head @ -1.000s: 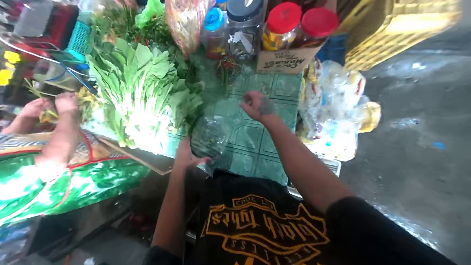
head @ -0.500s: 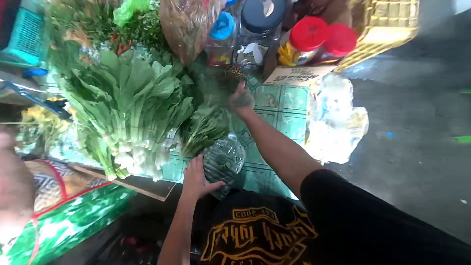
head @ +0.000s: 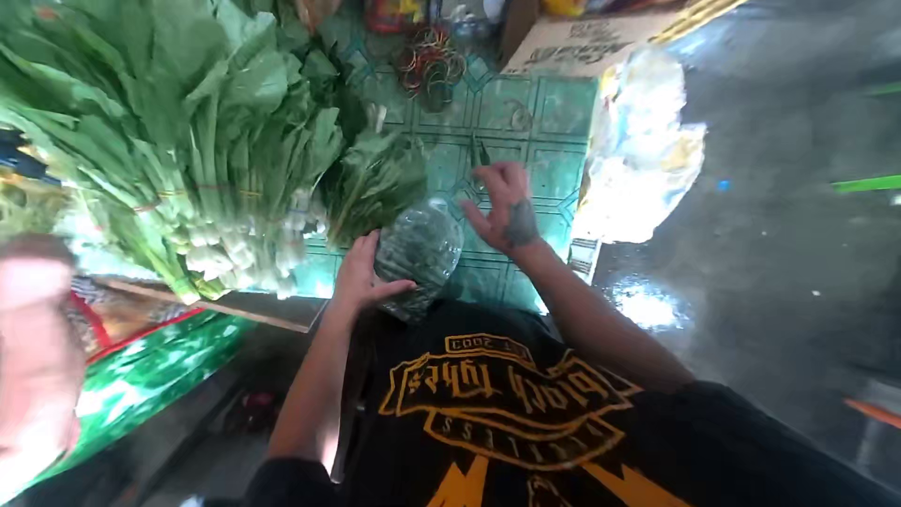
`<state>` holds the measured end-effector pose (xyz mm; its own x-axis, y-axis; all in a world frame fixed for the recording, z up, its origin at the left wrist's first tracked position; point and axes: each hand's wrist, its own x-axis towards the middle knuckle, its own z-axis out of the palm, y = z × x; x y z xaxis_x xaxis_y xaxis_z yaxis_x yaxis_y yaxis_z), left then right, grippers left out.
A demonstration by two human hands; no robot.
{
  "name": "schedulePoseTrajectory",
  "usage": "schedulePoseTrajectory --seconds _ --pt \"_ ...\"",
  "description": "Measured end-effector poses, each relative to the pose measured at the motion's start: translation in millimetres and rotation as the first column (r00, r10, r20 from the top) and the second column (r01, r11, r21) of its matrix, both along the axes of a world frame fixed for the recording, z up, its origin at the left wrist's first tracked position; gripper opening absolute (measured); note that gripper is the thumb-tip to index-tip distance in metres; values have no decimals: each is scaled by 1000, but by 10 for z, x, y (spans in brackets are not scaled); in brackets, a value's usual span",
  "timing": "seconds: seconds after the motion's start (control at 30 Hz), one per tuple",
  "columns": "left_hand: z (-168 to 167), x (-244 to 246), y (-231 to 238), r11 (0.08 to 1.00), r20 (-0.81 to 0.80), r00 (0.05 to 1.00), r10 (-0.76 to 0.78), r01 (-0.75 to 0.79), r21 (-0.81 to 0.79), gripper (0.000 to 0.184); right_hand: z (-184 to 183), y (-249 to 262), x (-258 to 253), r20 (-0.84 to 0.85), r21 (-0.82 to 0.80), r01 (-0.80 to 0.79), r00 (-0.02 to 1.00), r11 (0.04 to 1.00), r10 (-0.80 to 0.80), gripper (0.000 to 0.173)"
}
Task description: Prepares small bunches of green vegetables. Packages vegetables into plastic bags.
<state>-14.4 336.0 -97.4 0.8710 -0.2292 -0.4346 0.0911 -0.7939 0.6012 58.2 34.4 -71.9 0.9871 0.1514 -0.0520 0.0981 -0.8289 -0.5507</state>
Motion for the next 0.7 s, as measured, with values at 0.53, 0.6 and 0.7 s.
schedulePoseTrajectory --seconds 0.53,0.6,0.7 --pt "102 -647 -529 999 532 847 -6 -18 40 30 -214 -329 -559 11 175 -122 992 977 122 17" --pt "126 -645 -580 999 540 841 16 -36 25 18 -106 -452 -350 -34 144 8 999 990 -3 24" --pt "122 -622 -565 1000 537 844 15 -18 1 15 152 -434 -168 -88 76 154 985 985 -147 60"
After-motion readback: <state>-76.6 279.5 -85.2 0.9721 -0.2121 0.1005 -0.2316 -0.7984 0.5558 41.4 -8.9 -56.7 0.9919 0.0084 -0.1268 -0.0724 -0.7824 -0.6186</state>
